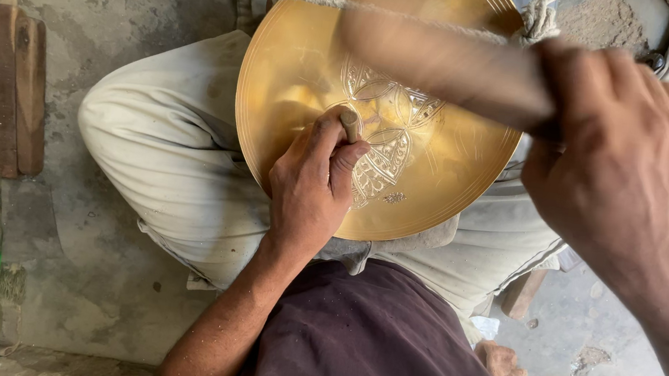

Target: The person sits cross-legged on the floor with a brass plate resting on their lap and holds a small chisel against an engraved floral pattern. They repeatedly strike the chisel with a wooden mallet, repositioning the chisel to work across different parts of the design.

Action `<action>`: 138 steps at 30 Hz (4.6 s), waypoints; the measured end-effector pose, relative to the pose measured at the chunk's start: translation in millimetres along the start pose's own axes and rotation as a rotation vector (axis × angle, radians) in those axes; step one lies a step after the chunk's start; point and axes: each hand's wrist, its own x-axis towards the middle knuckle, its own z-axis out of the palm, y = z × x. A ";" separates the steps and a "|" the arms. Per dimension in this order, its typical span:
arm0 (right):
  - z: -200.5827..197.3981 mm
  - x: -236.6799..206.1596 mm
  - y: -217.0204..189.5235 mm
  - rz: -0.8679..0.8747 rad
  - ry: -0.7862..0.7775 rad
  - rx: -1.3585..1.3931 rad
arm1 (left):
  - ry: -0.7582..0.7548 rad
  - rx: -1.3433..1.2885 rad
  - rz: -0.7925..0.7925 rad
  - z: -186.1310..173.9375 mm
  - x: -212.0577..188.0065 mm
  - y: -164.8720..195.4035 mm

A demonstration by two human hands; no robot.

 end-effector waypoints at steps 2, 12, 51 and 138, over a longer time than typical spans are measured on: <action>0.2 1.9 1.6 -0.167 0.049 -0.281 | -0.011 0.026 -0.028 0.6 0.4 -0.8; -7.5 7.5 0.7 0.094 -0.110 0.091 | -0.022 -0.044 -0.035 -2.2 0.3 2.3; -15.2 15.4 -7.4 -0.011 -0.042 -0.046 | -0.050 0.027 -0.052 -0.9 -2.7 0.7; 14.2 -106.6 -43.5 0.733 -0.121 0.288 | -0.636 -0.085 0.165 -8.0 35.6 -6.2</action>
